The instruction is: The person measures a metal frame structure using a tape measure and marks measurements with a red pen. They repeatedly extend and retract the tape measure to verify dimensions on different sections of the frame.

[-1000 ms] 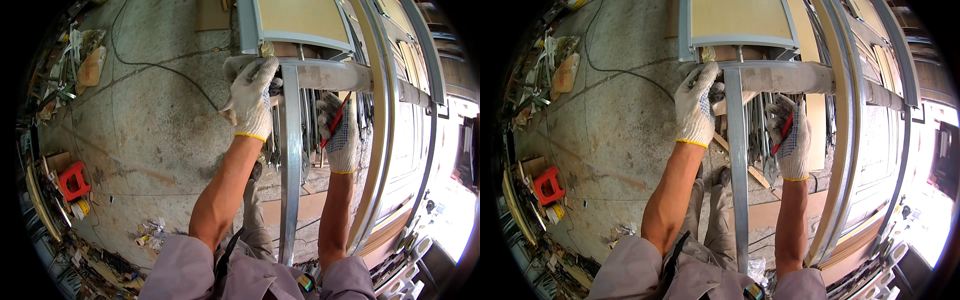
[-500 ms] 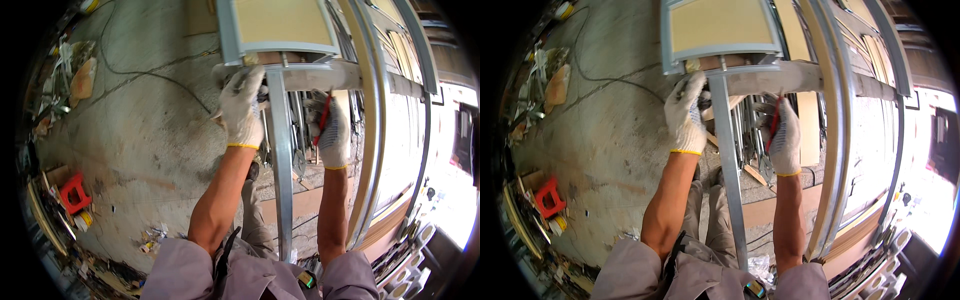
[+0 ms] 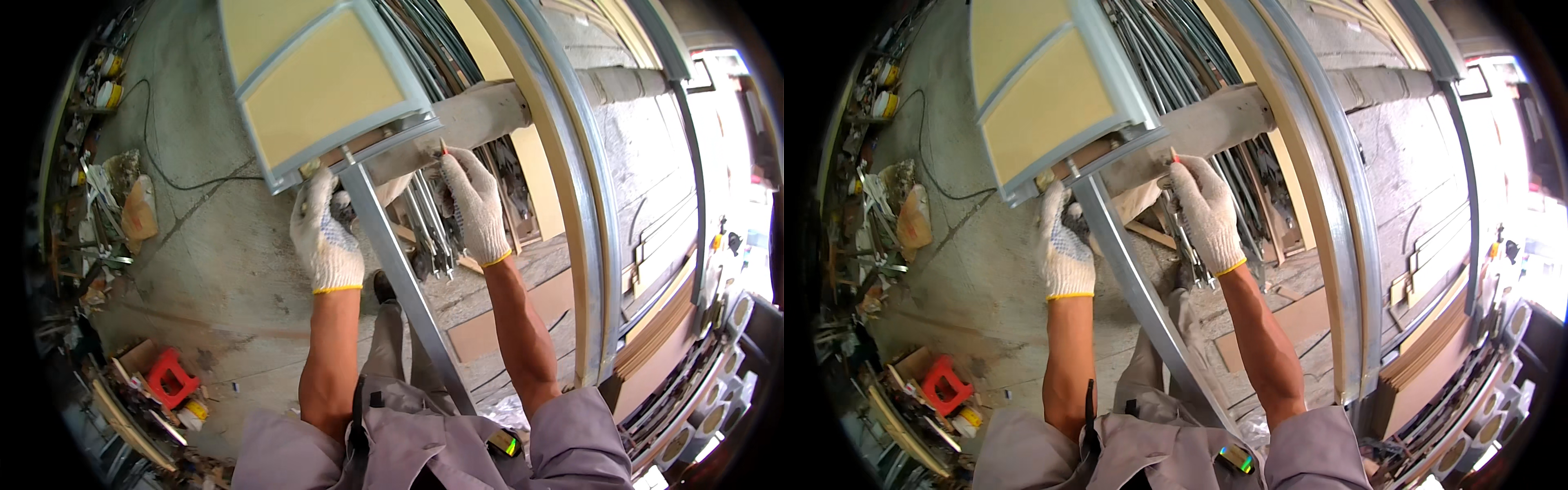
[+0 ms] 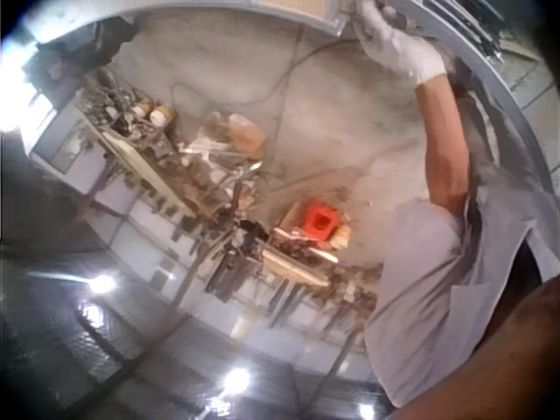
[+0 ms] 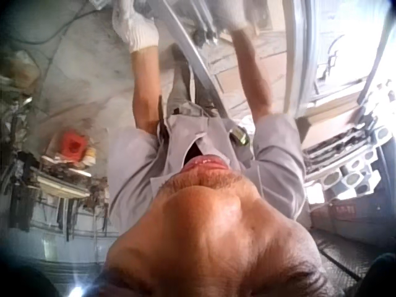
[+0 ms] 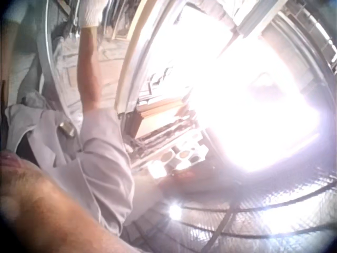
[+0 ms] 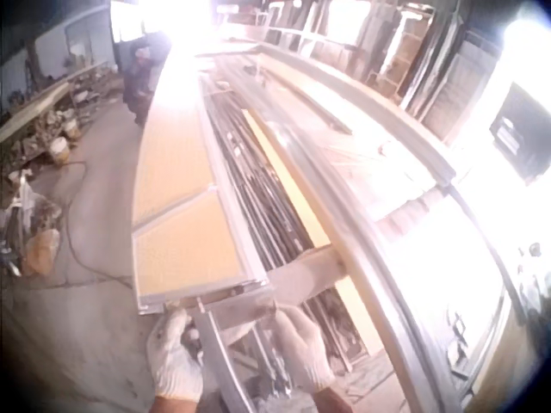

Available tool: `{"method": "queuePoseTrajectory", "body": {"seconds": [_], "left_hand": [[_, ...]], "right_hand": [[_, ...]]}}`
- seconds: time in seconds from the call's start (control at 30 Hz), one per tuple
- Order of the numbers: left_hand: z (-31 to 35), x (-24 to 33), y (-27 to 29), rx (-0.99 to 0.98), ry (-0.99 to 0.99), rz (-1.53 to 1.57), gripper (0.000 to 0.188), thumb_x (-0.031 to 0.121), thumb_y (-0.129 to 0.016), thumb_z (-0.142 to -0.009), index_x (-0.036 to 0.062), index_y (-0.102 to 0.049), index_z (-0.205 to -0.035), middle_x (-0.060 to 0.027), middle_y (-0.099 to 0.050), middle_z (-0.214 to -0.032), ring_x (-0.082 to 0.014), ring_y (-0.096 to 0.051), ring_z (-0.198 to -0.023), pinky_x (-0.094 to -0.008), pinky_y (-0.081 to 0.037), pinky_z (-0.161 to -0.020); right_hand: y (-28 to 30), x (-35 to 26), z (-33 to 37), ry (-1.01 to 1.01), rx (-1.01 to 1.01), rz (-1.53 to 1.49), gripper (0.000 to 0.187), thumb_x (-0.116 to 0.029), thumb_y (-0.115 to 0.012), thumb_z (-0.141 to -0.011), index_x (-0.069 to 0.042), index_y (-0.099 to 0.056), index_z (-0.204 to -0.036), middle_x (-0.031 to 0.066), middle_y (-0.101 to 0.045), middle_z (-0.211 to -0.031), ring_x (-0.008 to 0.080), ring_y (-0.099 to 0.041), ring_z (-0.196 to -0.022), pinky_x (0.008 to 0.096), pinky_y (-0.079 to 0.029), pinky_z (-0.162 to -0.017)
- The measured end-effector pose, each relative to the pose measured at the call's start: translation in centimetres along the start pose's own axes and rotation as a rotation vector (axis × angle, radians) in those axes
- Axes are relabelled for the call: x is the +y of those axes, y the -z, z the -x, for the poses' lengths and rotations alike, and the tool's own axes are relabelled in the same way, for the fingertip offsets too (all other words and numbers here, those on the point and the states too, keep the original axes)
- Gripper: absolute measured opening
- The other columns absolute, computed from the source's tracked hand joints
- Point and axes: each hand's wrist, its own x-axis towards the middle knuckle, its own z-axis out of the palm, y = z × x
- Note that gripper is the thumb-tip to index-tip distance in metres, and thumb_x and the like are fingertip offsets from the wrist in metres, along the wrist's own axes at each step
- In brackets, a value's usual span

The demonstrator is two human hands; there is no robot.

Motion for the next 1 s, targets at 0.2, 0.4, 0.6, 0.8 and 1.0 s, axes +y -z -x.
{"method": "queuePoseTrajectory", "body": {"seconds": [0.2,0.4,0.6,0.8,1.0], "left_hand": [[-0.2,0.2,-0.6,-0.031,0.123,-0.072,0.018,0.031,-0.07,-0.098,0.015,-0.066,-0.092,0.0065,-0.061,-0.076,-0.0064,-0.054,-0.065,-0.0241,-0.052,-0.065],[0.3,0.5,-1.1,-0.016,0.152,-0.091,0.019,0.03,-0.066,-0.102,0.0166,-0.06,-0.09,0.0081,-0.055,-0.072,-0.0056,-0.052,-0.064,-0.0241,-0.052,-0.065],[0.6,1.7,1.6,-0.04,0.218,-0.029,0.024,0.032,-0.069,-0.1,0.0117,-0.061,-0.091,0.0015,-0.053,-0.073,-0.0118,-0.052,-0.067,-0.0269,-0.05,-0.066],[8.2,10.5,2.5,0.031,0.166,-0.094,0.013,0.022,-0.068,-0.101,0.0085,-0.066,-0.102,0.0024,-0.06,-0.089,-0.0088,-0.055,-0.075,-0.0252,-0.047,-0.068],[-3.6,21.4,-6.5,-0.354,-0.574,-0.405,0.023,0.021,-0.071,-0.098,0.0031,-0.062,-0.11,-0.0058,-0.061,-0.091,-0.0153,-0.059,-0.08,-0.0317,-0.05,-0.076]], "right_hand": [[1.0,0.1,-0.7,-0.126,-0.013,-0.158,0.026,-0.024,-0.061,-0.104,0.001,-0.068,-0.105,0.0005,-0.063,-0.08,0.0068,-0.055,-0.07,0.0247,-0.046,-0.064],[1.7,-0.4,-1.7,-0.09,-0.025,-0.358,0.028,-0.025,-0.06,-0.106,0.001,-0.068,-0.114,-0.0004,-0.065,-0.086,0.0047,-0.055,-0.073,0.023,-0.047,-0.066],[2.1,-2.0,-0.5,-0.091,-0.019,-0.382,0.033,-0.024,-0.059,-0.106,0.003,-0.066,-0.124,0.0018,-0.068,-0.092,0.0053,-0.057,-0.073,0.0226,-0.049,-0.067],[5.7,-5.4,3.5,-0.148,0.05,-0.328,0.03,-0.022,-0.058,-0.106,0.003,-0.066,-0.12,0.0018,-0.068,-0.09,0.0037,-0.057,-0.068,0.0196,-0.046,-0.061],[6.3,-6.7,7.1,-0.129,0.146,-0.285,0.03,-0.027,-0.058,-0.107,-0.001,-0.067,-0.119,0.0018,-0.07,-0.091,0.0025,-0.056,-0.068,0.0191,-0.044,-0.058]]}}
